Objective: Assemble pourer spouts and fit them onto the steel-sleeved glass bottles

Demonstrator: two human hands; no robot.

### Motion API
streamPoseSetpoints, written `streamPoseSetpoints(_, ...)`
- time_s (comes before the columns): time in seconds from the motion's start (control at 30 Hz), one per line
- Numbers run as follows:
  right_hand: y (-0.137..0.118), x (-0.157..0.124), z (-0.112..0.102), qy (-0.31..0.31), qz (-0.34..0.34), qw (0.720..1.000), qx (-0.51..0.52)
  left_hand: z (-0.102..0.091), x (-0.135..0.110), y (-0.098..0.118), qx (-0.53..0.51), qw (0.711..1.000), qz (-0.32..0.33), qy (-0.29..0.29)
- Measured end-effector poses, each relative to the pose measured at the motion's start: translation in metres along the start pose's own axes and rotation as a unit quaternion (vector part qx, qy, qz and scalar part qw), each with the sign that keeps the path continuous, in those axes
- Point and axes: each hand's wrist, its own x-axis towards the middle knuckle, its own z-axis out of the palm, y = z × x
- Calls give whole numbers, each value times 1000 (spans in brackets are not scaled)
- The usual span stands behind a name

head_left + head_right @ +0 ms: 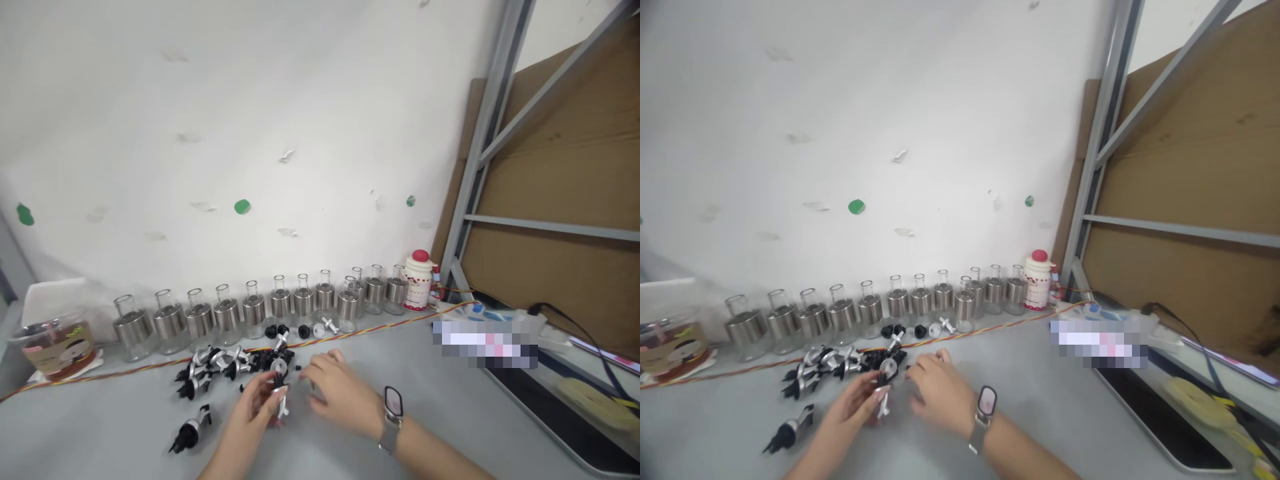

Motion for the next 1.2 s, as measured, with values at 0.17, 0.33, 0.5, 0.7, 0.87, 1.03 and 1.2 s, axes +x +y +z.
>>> streamPoseSetpoints(0.17, 19, 4, 9, 54, 120, 991, 19, -3, 1, 5, 48, 998, 29, 13)
streamPoseSetpoints(0.33, 22, 9, 24, 63, 90, 992, 68, 0, 1, 3, 40, 998, 47, -15)
streamPoseSetpoints(0.5, 15, 17, 33, 65, 84, 989, 104, 4, 4, -2, 36, 997, 61, -22)
streamPoseSetpoints(0.7, 15, 16, 38, 78, 108, 982, 130, -1, 0, -1, 113, 988, 103, -7)
streamPoseSetpoints(0.87, 20, 12, 34, 95, 115, 976, 155, -5, -4, 7, 221, 965, 139, 7)
streamPoseSetpoints(1.03, 21, 11, 30, 121, 107, 971, 176, -5, -12, 12, 369, 905, 207, -52)
streamPoseSetpoints(1.2, 16, 10, 29, 170, 69, 966, 181, -4, -17, 10, 405, 872, 247, -120)
